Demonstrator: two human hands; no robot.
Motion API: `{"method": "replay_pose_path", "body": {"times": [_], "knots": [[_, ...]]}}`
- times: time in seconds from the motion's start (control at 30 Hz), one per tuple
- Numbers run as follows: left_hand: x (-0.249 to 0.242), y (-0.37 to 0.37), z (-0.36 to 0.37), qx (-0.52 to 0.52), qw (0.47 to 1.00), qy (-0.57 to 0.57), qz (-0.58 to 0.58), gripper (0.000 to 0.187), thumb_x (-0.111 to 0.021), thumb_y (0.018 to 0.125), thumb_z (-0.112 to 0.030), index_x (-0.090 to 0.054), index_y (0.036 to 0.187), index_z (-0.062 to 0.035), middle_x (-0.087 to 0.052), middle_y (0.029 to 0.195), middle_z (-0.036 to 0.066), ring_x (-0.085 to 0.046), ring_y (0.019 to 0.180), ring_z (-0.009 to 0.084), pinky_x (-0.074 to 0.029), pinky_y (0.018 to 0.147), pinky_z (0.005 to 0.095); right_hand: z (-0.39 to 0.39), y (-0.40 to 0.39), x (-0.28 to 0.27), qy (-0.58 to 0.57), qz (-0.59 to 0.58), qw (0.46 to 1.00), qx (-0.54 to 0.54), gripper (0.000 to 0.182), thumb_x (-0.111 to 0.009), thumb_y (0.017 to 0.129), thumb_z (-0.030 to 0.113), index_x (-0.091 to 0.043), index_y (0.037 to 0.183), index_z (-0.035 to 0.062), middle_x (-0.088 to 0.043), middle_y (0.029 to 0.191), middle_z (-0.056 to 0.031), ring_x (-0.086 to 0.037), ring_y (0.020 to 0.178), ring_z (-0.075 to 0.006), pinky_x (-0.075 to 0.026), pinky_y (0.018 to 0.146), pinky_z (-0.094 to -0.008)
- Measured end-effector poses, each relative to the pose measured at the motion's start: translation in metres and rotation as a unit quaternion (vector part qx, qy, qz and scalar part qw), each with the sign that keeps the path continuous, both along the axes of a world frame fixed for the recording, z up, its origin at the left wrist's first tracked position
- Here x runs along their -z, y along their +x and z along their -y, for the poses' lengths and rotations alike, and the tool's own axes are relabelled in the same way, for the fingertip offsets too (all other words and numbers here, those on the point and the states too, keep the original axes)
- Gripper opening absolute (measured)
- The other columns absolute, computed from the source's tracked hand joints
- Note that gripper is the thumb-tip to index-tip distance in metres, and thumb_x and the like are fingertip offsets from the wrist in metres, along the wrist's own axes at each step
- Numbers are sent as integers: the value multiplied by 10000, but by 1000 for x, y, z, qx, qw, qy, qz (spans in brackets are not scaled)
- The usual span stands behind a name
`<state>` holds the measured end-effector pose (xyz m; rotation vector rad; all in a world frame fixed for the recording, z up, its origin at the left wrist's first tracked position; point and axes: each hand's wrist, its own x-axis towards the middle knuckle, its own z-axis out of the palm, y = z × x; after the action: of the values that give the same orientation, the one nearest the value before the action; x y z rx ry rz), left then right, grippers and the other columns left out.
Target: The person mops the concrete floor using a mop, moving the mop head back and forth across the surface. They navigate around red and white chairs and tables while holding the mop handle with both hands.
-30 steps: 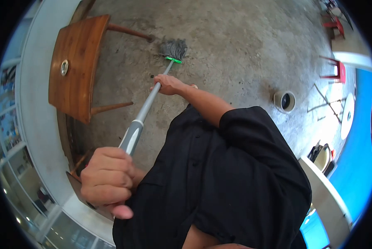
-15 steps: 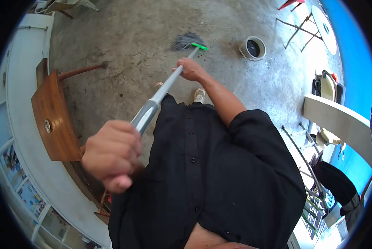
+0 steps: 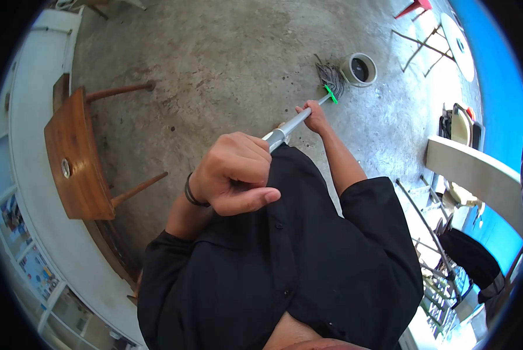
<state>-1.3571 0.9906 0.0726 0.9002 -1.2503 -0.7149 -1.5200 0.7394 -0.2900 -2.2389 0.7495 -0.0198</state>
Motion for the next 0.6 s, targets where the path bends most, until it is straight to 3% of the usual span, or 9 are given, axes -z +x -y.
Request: {"method": "replay_pose_path", "body": {"times": [0.07, 0.17, 0.27, 0.43, 0.6], "knots": [[-8, 21, -39, -43, 999, -5, 22, 373, -695, 808, -140, -446, 542, -55, -396, 473, 40, -428, 372, 221, -355, 463, 350, -35, 39, 2, -6, 17, 999, -32, 362, -813, 848, 335, -595, 791, 52, -623, 873, -191, -599, 877, -397, -487, 770, -472], [-19, 41, -113, -130, 991, 6, 29, 431, -716, 842, -212, -448, 546, -48, -397, 476, 40, -420, 366, 217, -351, 447, 348, -99, 106, 4, -3, 43, 995, -89, 352, -806, 851, 341, -607, 799, 56, -624, 866, -193, -600, 871, -398, -489, 767, -480], [-28, 49, -190, -208, 977, 18, 32, 359, -761, 703, -132, -441, 557, -61, -384, 502, 49, -388, 404, 255, -269, 457, 374, -171, 176, 2, 33, 19, 983, -181, 359, -779, 866, 401, -639, 838, 71, -627, 911, -191, -607, 926, -394, -496, 792, -489], [-57, 52, -316, -293, 952, -1, 92, 365, -740, 802, -204, -491, 604, -25, -424, 521, 47, -483, 423, 230, -379, 443, 347, -329, 263, -26, 55, -15, 940, -337, 383, -740, 888, 468, -667, 885, 92, -631, 1019, -169, -617, 1014, -392, -513, 840, -485], [-81, 23, -368, -360, 919, 29, 159, 409, -733, 885, -272, -509, 636, -37, -461, 521, 34, -501, 426, 198, -418, 465, 329, -450, 293, -38, 130, 48, 875, -463, 370, -751, 879, 460, -678, 936, 101, -638, 1045, -163, -623, 1053, -386, -519, 878, -481]]}}
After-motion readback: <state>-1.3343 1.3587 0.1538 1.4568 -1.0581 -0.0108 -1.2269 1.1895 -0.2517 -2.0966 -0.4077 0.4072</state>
